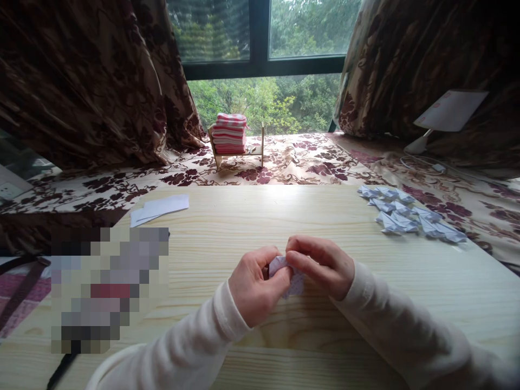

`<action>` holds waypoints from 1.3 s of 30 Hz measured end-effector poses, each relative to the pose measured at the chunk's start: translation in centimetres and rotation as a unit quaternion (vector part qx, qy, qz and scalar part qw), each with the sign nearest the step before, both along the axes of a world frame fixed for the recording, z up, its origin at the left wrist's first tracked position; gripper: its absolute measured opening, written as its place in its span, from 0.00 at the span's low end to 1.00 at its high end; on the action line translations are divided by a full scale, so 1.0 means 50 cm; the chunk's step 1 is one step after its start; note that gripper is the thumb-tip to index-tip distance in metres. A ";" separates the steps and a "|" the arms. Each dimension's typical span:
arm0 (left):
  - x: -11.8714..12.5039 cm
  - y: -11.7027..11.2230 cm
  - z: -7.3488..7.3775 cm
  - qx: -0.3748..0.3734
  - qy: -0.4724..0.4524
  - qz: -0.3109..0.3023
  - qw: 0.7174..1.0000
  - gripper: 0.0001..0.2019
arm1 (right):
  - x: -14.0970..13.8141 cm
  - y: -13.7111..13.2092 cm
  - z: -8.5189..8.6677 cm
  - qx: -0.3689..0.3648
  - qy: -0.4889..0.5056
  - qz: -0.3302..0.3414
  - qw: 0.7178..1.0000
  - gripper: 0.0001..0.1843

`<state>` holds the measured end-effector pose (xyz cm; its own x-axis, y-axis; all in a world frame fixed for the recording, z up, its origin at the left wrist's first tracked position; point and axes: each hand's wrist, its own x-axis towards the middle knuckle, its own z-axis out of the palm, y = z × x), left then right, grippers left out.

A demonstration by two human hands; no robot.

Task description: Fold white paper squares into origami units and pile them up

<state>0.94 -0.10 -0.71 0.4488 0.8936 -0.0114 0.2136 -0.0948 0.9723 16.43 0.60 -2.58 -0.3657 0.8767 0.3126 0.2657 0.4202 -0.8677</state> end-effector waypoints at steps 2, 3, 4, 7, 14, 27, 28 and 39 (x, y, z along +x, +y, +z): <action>0.001 -0.002 0.001 0.010 -0.001 0.000 1.000 0.09 | -0.003 -0.002 0.002 0.009 0.001 -0.016 1.000 0.17; 0.002 -0.003 0.001 0.012 -0.005 0.006 1.000 0.08 | -0.005 -0.001 0.002 0.007 0.004 -0.033 0.999 0.18; 0.003 -0.002 0.001 0.008 -0.012 0.015 1.000 0.08 | -0.006 -0.001 0.003 -0.001 0.008 -0.049 0.999 0.20; 0.005 0.003 0.000 -0.041 -0.054 0.043 0.997 0.09 | -0.005 0.004 0.007 -0.037 0.020 -0.065 0.997 0.23; 0.004 0.015 -0.009 -0.094 -0.093 0.091 0.987 0.10 | -0.001 0.002 0.012 0.001 0.010 -0.048 0.999 0.16; -0.002 0.003 -0.006 0.002 -0.049 0.095 0.994 0.08 | -0.019 -0.001 0.006 -0.054 0.045 -0.064 0.996 0.21; -0.003 0.006 -0.008 -0.012 -0.054 0.095 0.994 0.08 | -0.018 0.000 0.007 -0.049 0.048 -0.055 0.996 0.20; -0.012 0.030 -0.014 -0.119 -0.165 0.117 0.972 0.09 | 0.002 -0.003 0.011 0.120 0.000 -0.110 0.987 0.10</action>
